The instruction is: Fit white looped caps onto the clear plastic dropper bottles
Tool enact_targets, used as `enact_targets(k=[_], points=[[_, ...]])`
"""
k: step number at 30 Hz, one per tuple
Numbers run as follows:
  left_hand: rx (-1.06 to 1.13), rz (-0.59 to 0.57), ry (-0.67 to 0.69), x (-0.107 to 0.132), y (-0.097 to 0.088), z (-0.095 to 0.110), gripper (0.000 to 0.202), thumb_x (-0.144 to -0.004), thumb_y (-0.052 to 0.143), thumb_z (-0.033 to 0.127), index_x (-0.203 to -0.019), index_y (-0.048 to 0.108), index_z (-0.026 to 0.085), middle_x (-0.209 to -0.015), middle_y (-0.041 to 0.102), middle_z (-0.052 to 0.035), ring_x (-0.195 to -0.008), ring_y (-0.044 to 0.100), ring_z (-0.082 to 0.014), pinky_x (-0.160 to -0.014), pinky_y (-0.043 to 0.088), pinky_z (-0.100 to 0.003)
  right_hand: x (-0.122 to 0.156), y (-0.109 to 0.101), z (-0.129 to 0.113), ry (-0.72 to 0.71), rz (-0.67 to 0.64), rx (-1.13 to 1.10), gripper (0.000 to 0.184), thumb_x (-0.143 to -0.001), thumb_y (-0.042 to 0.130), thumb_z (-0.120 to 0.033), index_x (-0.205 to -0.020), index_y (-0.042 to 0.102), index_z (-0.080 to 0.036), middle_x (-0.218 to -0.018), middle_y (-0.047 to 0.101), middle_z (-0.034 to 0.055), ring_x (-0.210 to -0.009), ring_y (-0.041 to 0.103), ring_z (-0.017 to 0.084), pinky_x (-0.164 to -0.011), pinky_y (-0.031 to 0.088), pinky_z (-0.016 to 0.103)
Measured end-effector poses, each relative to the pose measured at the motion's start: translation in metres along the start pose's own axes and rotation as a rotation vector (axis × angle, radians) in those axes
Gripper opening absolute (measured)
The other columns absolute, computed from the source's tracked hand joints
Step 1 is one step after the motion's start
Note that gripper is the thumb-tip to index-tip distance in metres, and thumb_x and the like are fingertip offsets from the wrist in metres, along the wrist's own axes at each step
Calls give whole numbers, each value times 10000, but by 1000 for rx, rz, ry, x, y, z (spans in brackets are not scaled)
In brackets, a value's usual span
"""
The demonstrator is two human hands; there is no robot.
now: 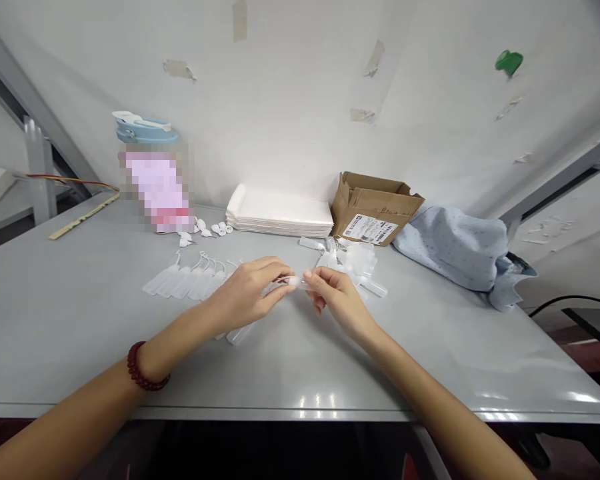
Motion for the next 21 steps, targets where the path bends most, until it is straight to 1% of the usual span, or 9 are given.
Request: enact_targets(k=[2,4,6,8,11,15,21], points=[[32,-1,-69,-1,-2,-3,128,-866,515,247,-910,605,168,-850,647,-47,-751,581,-155,-672,448,-262,1,-1,-5,-51,34,115,320,-782,602,-483,-777,581,-163,-549,468,-47,-464,423,83,-474,368,229],[80,-23,-160,-2,-2,-7,159,-865,520,291,-885,620,170,-830,647,-32,-738,575,-150,-668,440,-256,2,-1,-8,-87,33,161,316,-786,602,-466,-865,601,-159,-585,493,-41,-480,436,85,-493,369,234],[131,-48,-238,-2,-1,-10,200,-865,521,338,-868,634,173,-812,647,-19,-728,569,-146,-649,429,-247,2,0,-11,-113,18,140,307,-795,594,-449,-881,601,-155,-624,512,-30,-496,446,84,-504,373,237],[167,-70,-282,-2,1,-12,227,-867,518,365,-868,645,177,-805,648,-11,-724,567,-143,-621,415,-238,3,-1,-13,-121,11,121,294,-801,589,-437,-877,601,-153,-638,520,-25,-507,448,85,-511,376,239],[169,-82,-286,-3,1,-11,229,-868,519,361,-860,651,174,-793,647,-8,-714,563,-140,-610,404,-234,4,-2,-14,-124,18,140,288,-800,592,-431,-877,609,-154,-643,532,-20,-515,442,86,-514,371,236],[145,-69,-235,-3,-1,-9,208,-868,522,326,-836,651,165,-758,635,-6,-684,554,-131,-632,408,-234,4,-3,-14,-131,34,182,297,-799,591,-437,-880,617,-152,-649,544,-12,-523,440,90,-521,360,239],[114,-52,-195,-3,2,-10,195,-867,524,310,-833,656,169,-756,645,-9,-671,557,-129,-617,410,-229,4,-2,-11,-140,39,243,301,-810,575,-438,-898,620,-154,-656,541,-9,-527,439,93,-514,356,238]])
Point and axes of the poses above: each hand's wrist, its own x-axis away from the middle knuckle, its own y-axis out of the palm, z = x × y, the point moved 7 cm from there along -x, towards the middle knuckle
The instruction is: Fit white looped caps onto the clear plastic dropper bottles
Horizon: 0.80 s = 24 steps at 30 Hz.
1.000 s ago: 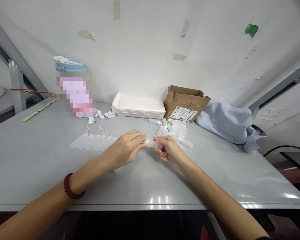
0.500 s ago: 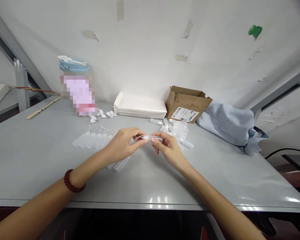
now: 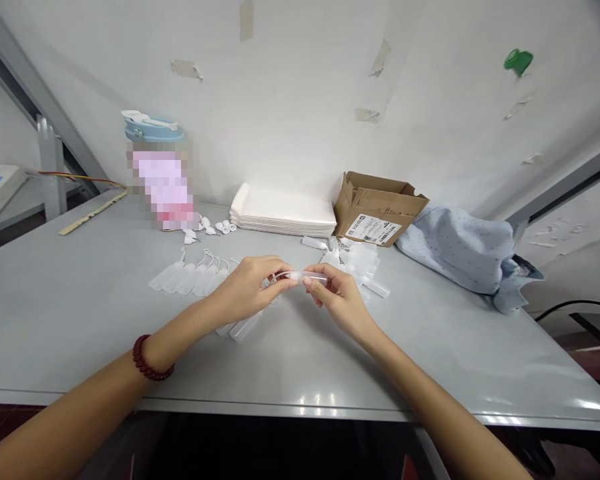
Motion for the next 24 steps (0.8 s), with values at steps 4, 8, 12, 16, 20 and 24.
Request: enact_targets(k=[4,8,12,16,20,24], points=[[-25,-44,14,-3,-10,1,200,-839,548,321,-908,668,177,-862,683,-26,-773,587,-156,-695,436,-243,1,-1,1,2,34,46,312,-814,566,-433,-935,627,-153,-661,550,-5,-523,449,96,-501,367,235],[-140,69,-241,-1,-59,-30,245,-837,535,352,-949,674,185,-962,699,-21,-815,597,-171,-740,444,-256,2,-12,-4,-92,172,176,306,-837,537,-379,-1023,629,-155,-851,621,45,-574,500,108,-510,402,241],[-572,125,-490,14,-108,-82,330,-868,422,245,-1045,657,96,-1052,670,-135,-963,565,-262,-834,419,-363,-1,-31,-10,-270,358,477,323,-866,481,-332,-1079,630,-141,-862,622,78,-649,529,161,-557,444,283],[-755,-32,-738,30,-120,-130,385,-834,435,266,-1123,632,105,-1050,652,-188,-1015,522,-357,-768,423,-414,-8,-58,-3,-338,571,819,336,-871,447,-330,-1061,634,-125,-807,584,101,-766,536,232,-690,463,370],[-719,-78,-744,30,-117,-141,375,-831,448,311,-1114,628,142,-989,677,-133,-964,537,-309,-739,414,-352,-16,-81,11,-236,656,1024,297,-854,453,-300,-1003,630,-114,-841,537,132,-859,499,288,-700,453,419],[-718,-93,-750,28,-113,-144,358,-804,490,299,-1087,634,133,-1001,675,-116,-906,547,-258,-691,386,-280,-13,-81,6,-241,704,1041,412,-835,484,-292,-1173,501,-57,-1039,456,216,-1005,424,352,-768,424,515]])
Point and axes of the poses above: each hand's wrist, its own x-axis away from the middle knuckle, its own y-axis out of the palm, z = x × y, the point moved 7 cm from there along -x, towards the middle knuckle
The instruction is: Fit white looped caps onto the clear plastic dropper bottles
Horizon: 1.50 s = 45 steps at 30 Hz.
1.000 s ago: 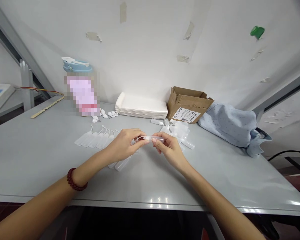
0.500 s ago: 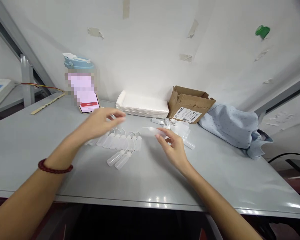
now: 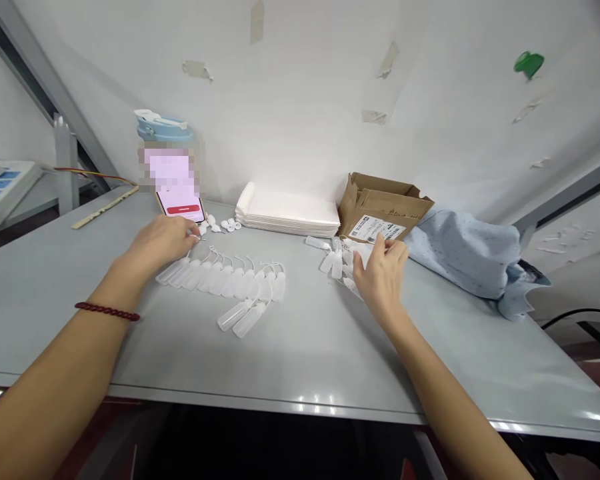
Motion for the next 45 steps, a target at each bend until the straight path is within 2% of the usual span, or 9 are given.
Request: enact_targets(k=[4,8,12,17,25,33,36,40,45], points=[[-6,-1,-12,-4,5,-3,348,-797,486,311,-1053,644,135,-973,669,-124,-853,560,-246,-622,346,-250,15,-1,-44,-223,-54,-236,425,-869,465,-278,-1253,432,-99,-1144,406,213,-1045,413,327,-858,404,527],[3,0,-18,-7,7,-8,319,-798,463,330,-960,657,135,-910,672,-135,-808,580,-257,-591,336,-256,42,19,-92,-426,-409,-541,451,-873,516,-334,-1276,420,-157,-1151,426,164,-1055,442,270,-858,462,446],[21,21,-26,-7,6,-11,293,-775,483,327,-929,648,141,-909,674,-141,-814,590,-277,-599,350,-272,52,34,-105,-373,-629,-590,572,-790,619,-480,-1255,480,-179,-1097,442,128,-1030,439,263,-879,461,448],[41,64,-13,-3,1,-9,257,-751,494,316,-887,643,156,-889,675,-126,-808,594,-281,-609,363,-286,52,41,-103,-315,-764,-564,673,-751,644,-509,-1298,445,-171,-1136,416,133,-1069,404,274,-921,431,470],[137,161,74,1,-11,9,222,-731,493,274,-877,624,168,-799,646,-77,-773,585,-249,-644,377,-289,52,41,-104,-304,-756,-563,530,-757,642,-447,-1184,507,-163,-1082,453,122,-1047,421,270,-915,422,469],[458,338,244,22,-23,57,161,-694,544,266,-810,622,188,-747,610,-43,-722,580,-214,-668,407,-293,41,33,-86,-76,-584,-733,486,-717,546,-168,-1177,392,-173,-1009,512,82,-927,499,216,-810,450,394],[786,257,299,35,-21,80,162,-707,598,308,-806,612,181,-725,586,-17,-694,576,-175,-652,425,-273,41,31,-83,9,-586,-836,539,-705,477,-103,-1211,315,-188,-949,546,47,-829,532,174,-755,452,348],[1158,27,290,47,-5,111,231,-665,699,341,-799,610,174,-725,592,-5,-657,562,-147,-590,419,-251,43,29,-81,114,-606,-966,556,-711,410,-73,-1221,239,-212,-924,570,27,-795,567,153,-680,446,297],[1399,-177,294,57,13,136,242,-666,738,331,-816,616,185,-715,617,12,-677,583,-136,-676,443,-273,44,24,-81,95,-578,-980,552,-691,379,-52,-1207,266,-211,-863,532,6,-722,518,138,-647,430,277]])
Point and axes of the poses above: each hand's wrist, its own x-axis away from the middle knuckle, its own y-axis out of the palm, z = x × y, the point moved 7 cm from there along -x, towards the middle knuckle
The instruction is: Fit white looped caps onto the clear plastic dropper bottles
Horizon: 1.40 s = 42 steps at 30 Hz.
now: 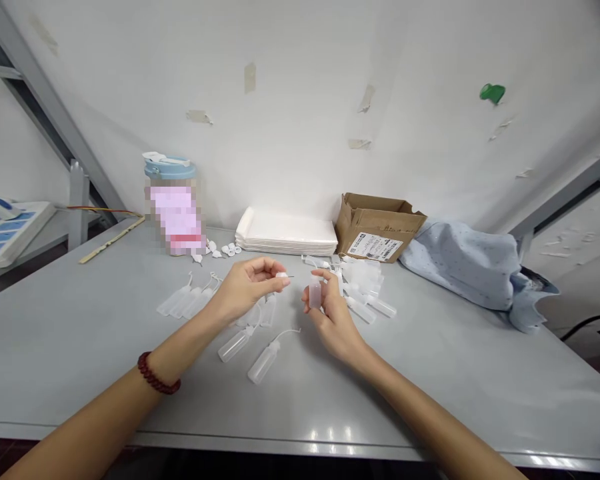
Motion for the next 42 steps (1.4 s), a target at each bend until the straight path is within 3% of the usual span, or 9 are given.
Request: enact_targets(k=[3,7,12,19,25,32,37,42], points=[[71,-28,-60,2,8,-6,242,-679,739,338,-836,629,191,-683,624,16,-701,600,-142,-744,453,-295,1,1,-3,-10,-17,14,559,-678,352,-35,-1205,284,-208,-828,504,-2,-723,498,145,-666,423,290],[241,-7,-101,5,14,-8,226,-671,754,325,-804,646,179,-831,642,0,-801,639,-151,-854,464,-314,3,4,-8,12,-56,33,522,-700,356,-54,-1200,298,-193,-803,465,-8,-680,473,147,-658,415,299],[326,1,-77,7,19,-8,229,-682,748,310,-841,653,175,-846,650,-16,-862,638,-174,-898,468,-349,5,7,-14,-25,-102,65,324,-879,355,-202,-1202,342,-187,-801,491,1,-716,492,165,-705,417,326],[288,75,-78,8,17,-12,230,-677,747,318,-819,655,163,-853,624,-12,-784,570,-125,-801,457,-287,7,15,-11,-22,-179,101,292,-915,354,-229,-1202,354,-178,-732,483,-11,-683,491,165,-661,405,310],[282,18,-97,10,23,-16,217,-696,731,315,-830,655,162,-835,633,-15,-761,583,-131,-787,452,-291,7,14,-8,-39,-126,104,240,-896,365,-202,-1127,299,-191,-756,489,-10,-634,469,147,-608,397,289],[244,48,-100,12,21,-14,211,-685,739,317,-816,666,169,-820,653,-19,-819,598,-154,-825,448,-302,7,11,-10,-41,-103,39,187,-895,374,-227,-1048,267,-218,-764,479,-19,-622,446,138,-608,378,277],[229,21,-102,12,22,-14,205,-704,726,319,-830,668,168,-813,645,-14,-782,585,-136,-796,452,-289,8,12,-13,-63,-125,13,144,-889,383,-235,-996,288,-218,-804,503,-4,-626,437,134,-619,374,280],[120,14,-23,11,21,-6,162,-700,720,314,-776,665,182,-781,643,-5,-733,586,-136,-755,461,-285,8,11,-14,-80,-148,24,118,-886,404,-224,-987,342,-220,-853,529,3,-660,456,132,-628,374,269]])
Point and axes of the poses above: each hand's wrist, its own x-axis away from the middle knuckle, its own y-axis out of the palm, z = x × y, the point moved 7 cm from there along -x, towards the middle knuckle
